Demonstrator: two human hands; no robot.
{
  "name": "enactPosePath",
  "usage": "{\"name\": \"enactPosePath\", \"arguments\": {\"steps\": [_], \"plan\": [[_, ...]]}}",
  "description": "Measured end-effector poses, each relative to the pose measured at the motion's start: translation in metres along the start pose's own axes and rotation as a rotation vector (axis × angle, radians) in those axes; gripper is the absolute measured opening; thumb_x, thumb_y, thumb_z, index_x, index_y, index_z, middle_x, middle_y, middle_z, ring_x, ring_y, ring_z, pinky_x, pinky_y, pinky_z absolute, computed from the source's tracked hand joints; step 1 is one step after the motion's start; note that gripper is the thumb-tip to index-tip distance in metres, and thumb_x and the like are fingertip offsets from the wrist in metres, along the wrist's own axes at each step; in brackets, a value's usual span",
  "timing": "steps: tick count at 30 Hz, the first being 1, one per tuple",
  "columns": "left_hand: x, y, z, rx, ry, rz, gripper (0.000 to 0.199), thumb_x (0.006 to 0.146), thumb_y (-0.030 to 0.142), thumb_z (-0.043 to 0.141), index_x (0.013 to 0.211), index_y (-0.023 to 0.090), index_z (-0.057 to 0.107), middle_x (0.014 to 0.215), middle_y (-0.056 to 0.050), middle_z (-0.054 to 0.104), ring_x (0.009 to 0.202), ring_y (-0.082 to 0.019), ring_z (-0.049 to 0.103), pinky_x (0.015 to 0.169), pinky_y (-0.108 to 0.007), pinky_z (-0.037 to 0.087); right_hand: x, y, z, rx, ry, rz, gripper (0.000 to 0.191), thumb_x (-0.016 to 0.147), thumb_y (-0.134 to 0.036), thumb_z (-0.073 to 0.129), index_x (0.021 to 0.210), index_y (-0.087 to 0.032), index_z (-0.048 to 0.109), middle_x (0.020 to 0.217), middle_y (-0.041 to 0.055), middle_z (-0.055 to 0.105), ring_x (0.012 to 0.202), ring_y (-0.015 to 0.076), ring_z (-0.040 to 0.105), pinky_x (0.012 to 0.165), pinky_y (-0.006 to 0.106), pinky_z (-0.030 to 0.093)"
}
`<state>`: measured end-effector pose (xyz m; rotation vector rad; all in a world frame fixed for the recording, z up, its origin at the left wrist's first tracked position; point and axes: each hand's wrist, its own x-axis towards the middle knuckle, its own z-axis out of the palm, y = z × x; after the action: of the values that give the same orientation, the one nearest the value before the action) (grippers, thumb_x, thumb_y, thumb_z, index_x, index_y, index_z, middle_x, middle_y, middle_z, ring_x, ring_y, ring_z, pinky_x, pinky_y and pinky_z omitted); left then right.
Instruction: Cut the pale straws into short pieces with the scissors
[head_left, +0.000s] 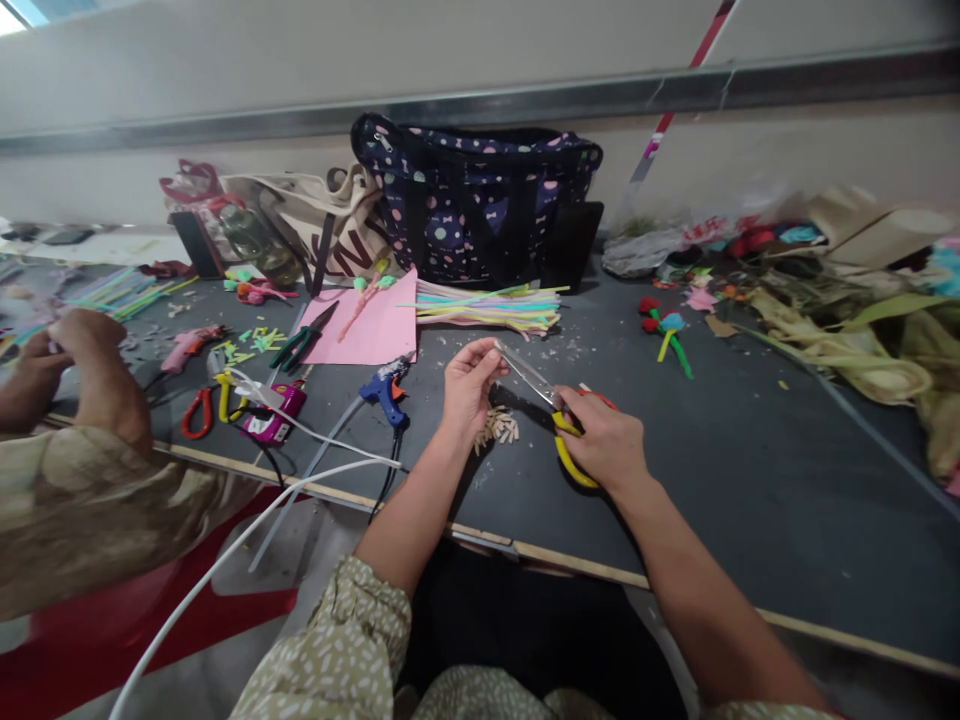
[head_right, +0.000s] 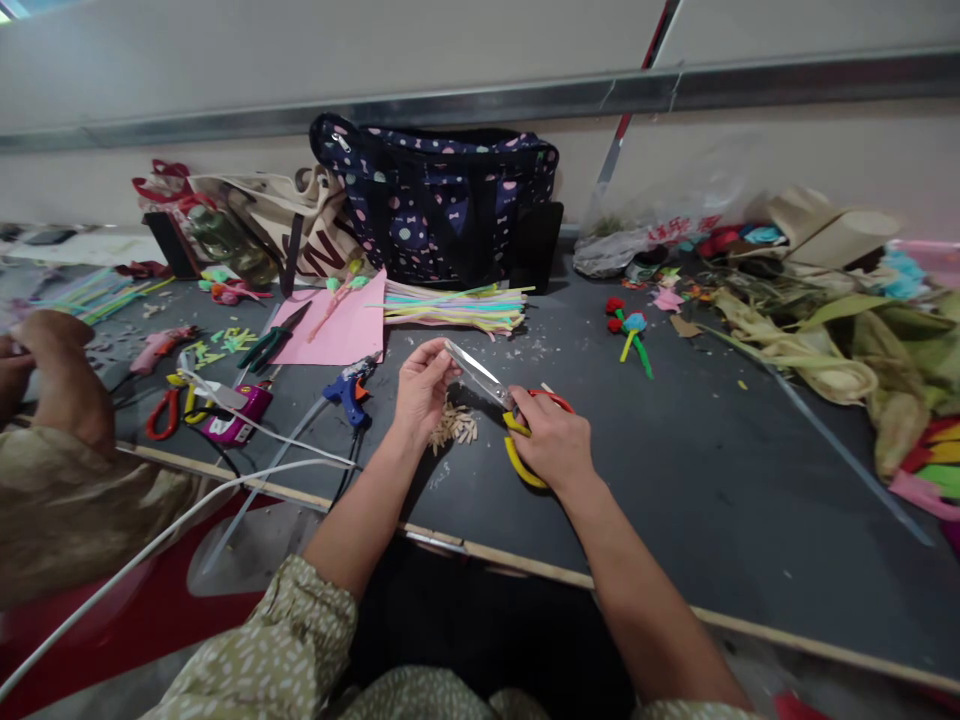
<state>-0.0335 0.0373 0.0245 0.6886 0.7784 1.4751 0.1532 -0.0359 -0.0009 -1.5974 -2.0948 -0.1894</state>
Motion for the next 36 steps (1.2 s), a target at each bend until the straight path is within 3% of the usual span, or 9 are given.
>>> {"name": "enactPosePath", "arguments": {"steps": [36], "plan": [[-0.002, -0.0019, 0.002, -0.01, 0.014, 0.009, 0.03, 0.06, 0.029, 0.082, 0.084, 0.018, 0.068, 0.069, 0.002, 0.066, 0.061, -0.008, 0.062, 0.066, -0.022, 0.05, 0.0013, -0.0033, -0.0036, -0.016, 0.012, -0.017, 0.034, 0.081, -0.02, 0.049, 0.112, -0.023, 0.064, 0.087, 0.0004, 0.071, 0.077, 0.0123, 0.061, 0.059, 0.022, 0.036]]}}
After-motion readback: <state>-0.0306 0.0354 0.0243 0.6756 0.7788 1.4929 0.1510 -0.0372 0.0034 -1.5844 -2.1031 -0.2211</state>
